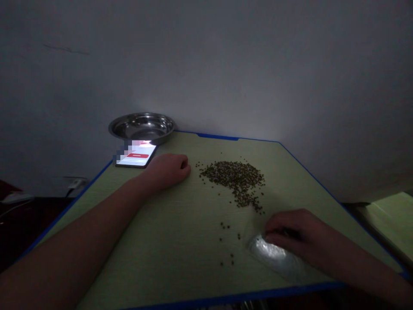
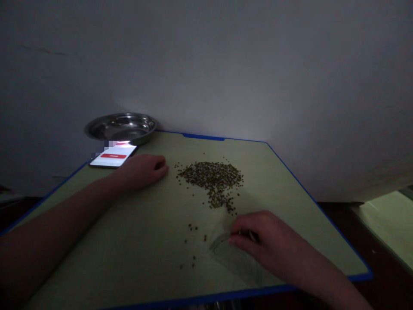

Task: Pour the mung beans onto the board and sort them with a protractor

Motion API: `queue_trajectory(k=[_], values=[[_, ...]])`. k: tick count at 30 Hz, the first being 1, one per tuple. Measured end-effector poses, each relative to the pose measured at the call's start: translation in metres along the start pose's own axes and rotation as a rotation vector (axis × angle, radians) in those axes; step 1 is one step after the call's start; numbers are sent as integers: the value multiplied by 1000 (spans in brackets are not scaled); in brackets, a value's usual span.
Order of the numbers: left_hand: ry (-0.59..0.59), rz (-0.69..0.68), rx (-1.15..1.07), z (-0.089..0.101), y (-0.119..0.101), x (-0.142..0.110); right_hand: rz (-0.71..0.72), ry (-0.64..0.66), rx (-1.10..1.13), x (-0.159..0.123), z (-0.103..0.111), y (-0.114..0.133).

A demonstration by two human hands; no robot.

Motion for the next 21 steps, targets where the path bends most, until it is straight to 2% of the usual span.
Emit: queue_trajectory(k=[3,8,11,16,21], values=[[1,3,-2,0,1,0,32,8,-2,13,-3,7],[1,9,13,-1,3,0,105,-33,-71,31,-6,38],[-1,1,22,-1,3,0,181,-14,-97,37,-9,53],[-5,-3,30,-1,2,0,291,73,-83,37,-16,67],[-4,-8,28,0,0,-1,293,122,-64,29,-20,68]])
Point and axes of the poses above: each hand's wrist, its own x-axis towards the middle knuckle, its own z-axis out of the back of the hand, y = z × x, the point moved 6 cm from there along x, towards the middle knuckle, and after that the axes turned 5 degrees about -x, right-handed, at the moved point
